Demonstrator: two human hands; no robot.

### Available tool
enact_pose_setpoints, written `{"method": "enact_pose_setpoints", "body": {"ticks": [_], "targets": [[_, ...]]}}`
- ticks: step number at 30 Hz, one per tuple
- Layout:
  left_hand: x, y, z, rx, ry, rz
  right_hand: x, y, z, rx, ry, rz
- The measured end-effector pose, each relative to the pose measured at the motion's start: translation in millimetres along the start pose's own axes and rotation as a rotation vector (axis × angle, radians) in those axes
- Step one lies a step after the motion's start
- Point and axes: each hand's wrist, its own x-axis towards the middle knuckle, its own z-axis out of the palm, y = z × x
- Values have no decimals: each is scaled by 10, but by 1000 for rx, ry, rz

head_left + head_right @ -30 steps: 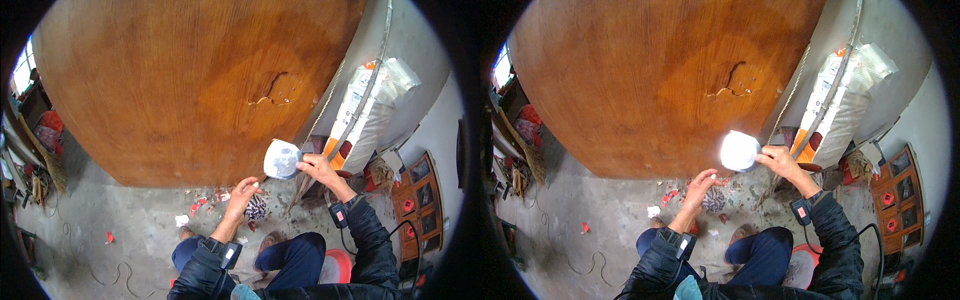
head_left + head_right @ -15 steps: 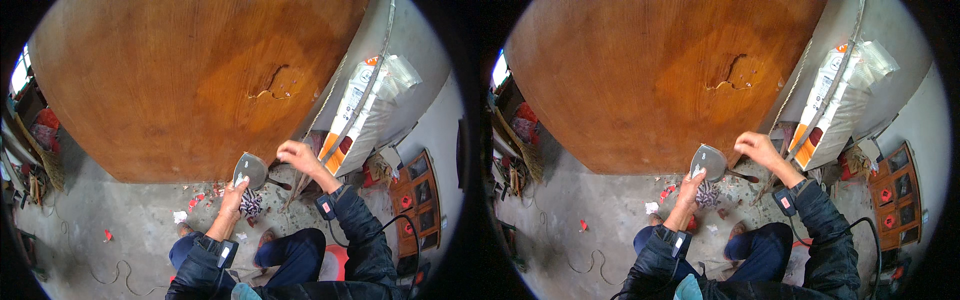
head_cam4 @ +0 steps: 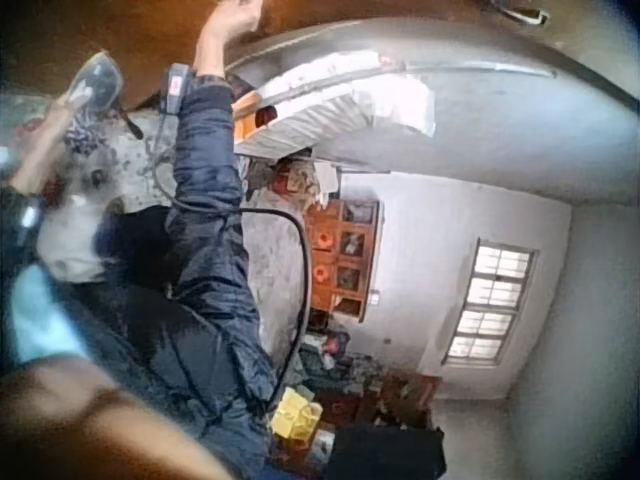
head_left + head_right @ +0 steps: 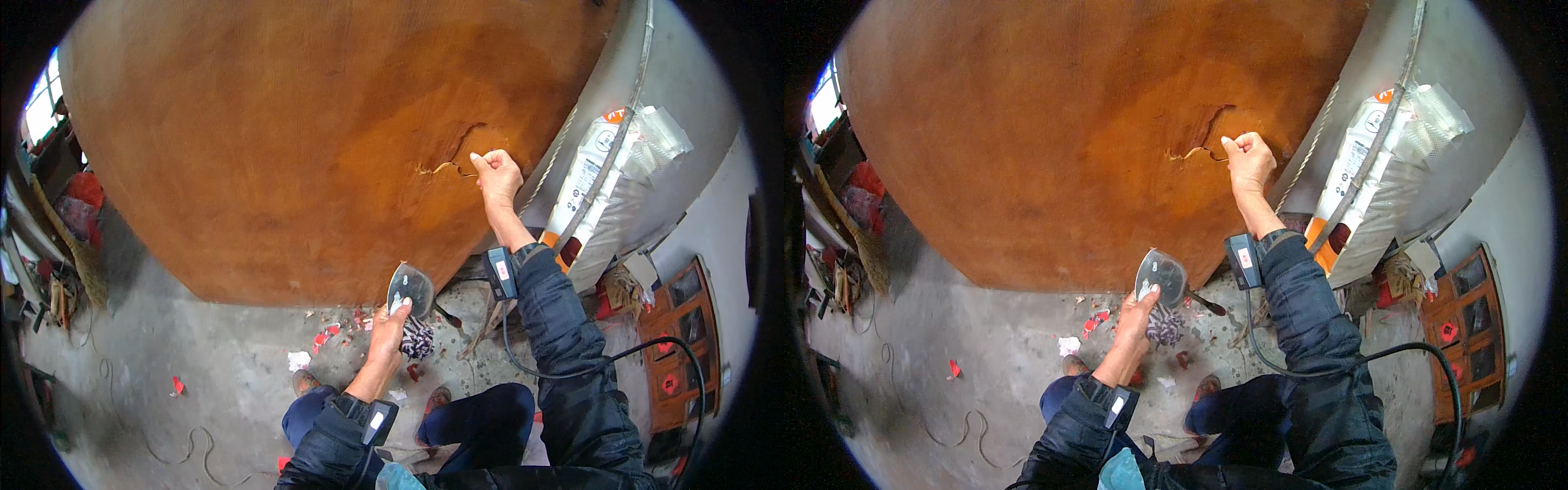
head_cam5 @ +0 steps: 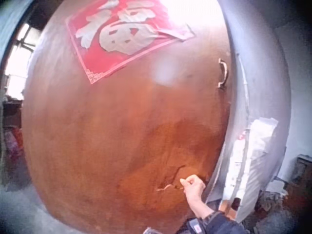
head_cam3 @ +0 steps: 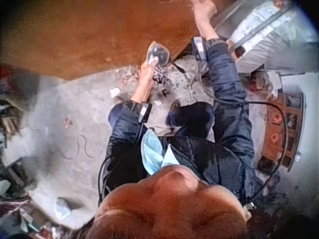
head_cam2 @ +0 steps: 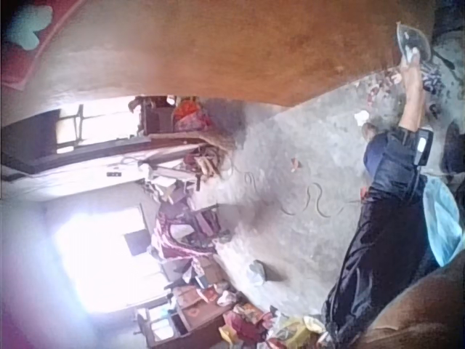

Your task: The person sits in front of a large wooden surface and uses a putty knife to apply a filler into a crack. They then wipe the area with a cloth, repeating the application and wiping steps to smooth the surface.

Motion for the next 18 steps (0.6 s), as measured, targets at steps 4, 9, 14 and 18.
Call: {"method": "enact_pose_setpoints", "body": {"ticks": [4, 9, 14, 18], "targets": [[-36, 29, -4, -18, -8, -15, 38, 128, 79, 12, 4, -15], [-27, 41, -10, -36, 2, -54, 24, 190, 11, 55, -58, 99], [-35, 25, 0, -40, -18, -10, 46, 117, -7, -13, -20, 43], [-33, 33, -2, -47, -20, -58, 55, 82, 3, -4, -11, 34]]}}
